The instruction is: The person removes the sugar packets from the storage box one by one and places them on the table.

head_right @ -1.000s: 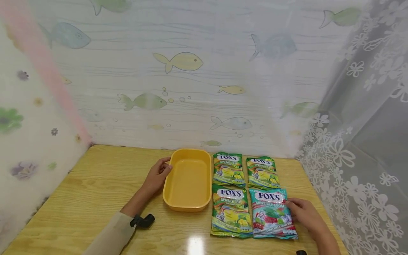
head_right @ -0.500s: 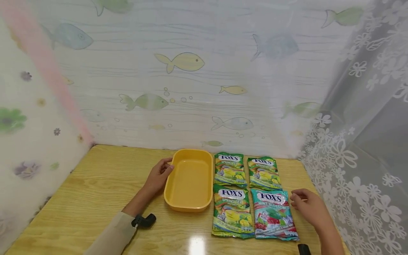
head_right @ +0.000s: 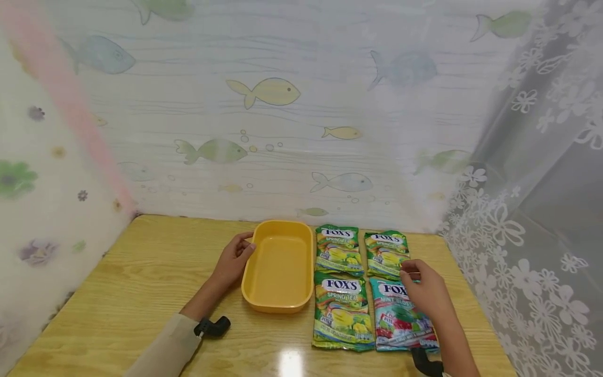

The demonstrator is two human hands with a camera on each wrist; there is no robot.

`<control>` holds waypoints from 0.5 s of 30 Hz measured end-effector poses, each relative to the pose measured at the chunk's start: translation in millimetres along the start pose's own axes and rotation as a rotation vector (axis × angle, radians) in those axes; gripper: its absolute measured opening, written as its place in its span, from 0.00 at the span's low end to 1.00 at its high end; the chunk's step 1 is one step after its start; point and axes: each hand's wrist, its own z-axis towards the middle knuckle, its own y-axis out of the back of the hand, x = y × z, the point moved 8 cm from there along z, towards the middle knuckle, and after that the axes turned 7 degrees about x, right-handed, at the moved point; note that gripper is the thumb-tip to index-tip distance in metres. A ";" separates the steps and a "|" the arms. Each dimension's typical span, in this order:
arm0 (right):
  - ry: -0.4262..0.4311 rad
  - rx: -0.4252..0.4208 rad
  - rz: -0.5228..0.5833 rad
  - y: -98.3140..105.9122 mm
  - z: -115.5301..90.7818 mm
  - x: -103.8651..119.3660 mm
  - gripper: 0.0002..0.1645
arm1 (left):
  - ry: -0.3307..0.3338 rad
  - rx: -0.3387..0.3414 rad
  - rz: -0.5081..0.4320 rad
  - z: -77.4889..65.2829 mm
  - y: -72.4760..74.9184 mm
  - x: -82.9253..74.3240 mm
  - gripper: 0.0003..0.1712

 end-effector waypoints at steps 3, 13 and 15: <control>0.027 -0.015 -0.009 -3.9 4.3 8.5 0.26 | 0.000 -0.001 -0.008 1.2 -1.0 -0.6 0.25; 0.055 0.007 0.042 -18.0 17.2 28.6 0.34 | 0.064 -0.041 0.042 1.7 0.9 -2.8 0.28; 0.057 -0.009 0.032 -19.1 18.6 29.0 0.36 | 0.081 -0.049 0.097 -0.7 4.7 -6.3 0.29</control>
